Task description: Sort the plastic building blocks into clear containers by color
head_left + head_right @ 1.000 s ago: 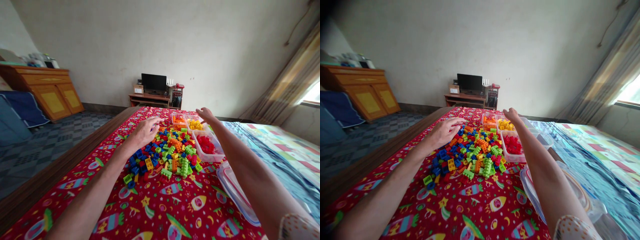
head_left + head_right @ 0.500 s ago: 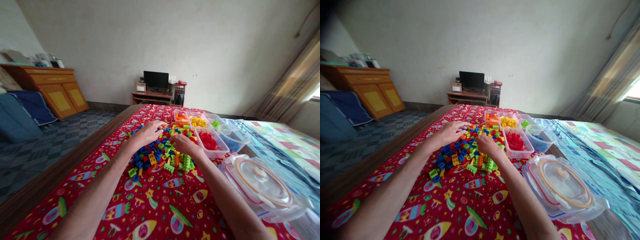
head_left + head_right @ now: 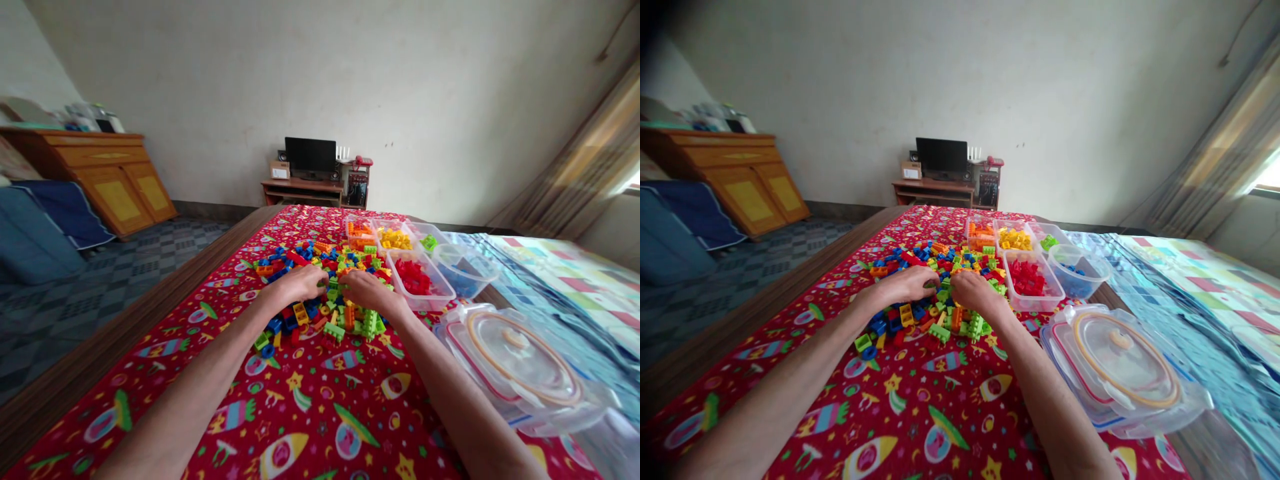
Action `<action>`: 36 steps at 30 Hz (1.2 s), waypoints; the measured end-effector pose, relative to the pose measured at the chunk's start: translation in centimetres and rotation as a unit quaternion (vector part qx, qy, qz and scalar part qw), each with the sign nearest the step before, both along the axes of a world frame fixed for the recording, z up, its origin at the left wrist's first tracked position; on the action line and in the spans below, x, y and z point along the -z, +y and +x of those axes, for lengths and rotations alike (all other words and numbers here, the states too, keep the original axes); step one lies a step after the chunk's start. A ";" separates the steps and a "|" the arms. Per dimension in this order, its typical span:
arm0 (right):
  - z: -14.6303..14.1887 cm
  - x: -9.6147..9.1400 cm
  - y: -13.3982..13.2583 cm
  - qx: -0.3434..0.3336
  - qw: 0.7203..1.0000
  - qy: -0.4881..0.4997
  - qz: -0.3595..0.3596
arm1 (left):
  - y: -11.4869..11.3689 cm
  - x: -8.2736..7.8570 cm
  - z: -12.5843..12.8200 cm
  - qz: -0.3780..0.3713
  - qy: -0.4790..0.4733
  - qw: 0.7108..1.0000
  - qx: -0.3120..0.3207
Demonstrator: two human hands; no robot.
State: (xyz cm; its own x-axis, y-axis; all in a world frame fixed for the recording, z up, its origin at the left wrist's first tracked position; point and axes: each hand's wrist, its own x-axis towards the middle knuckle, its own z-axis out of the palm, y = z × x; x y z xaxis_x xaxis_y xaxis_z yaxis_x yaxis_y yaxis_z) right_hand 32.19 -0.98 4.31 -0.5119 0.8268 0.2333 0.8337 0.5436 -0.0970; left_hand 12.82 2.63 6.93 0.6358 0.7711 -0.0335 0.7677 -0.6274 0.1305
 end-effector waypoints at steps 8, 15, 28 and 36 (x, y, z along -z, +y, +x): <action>-0.1 -1.3 0.5 0.150 0.954 0.256 0.041 | -1.5 0.2 1.2 -0.003 -0.019 0.999 0.030; -1.6 -2.8 1.6 0.141 0.662 0.703 -0.218 | -1.0 2.2 1.9 0.030 -0.093 0.994 0.051; -2.9 -2.6 1.2 0.187 0.405 0.822 -0.353 | 1.1 1.1 1.3 0.070 -0.462 0.884 -0.030; -3.4 -2.7 1.1 0.105 0.366 0.844 -0.377 | -1.3 1.4 3.5 0.155 -0.337 0.926 0.075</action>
State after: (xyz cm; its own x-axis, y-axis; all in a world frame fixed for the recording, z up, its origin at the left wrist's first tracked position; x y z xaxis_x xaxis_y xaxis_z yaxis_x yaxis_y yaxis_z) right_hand 28.81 0.11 7.05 -0.0709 0.9616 -0.2650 -0.7450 -0.2277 -0.6270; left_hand 16.27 1.32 5.55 0.5329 0.5788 0.6173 0.4785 -0.8078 0.3442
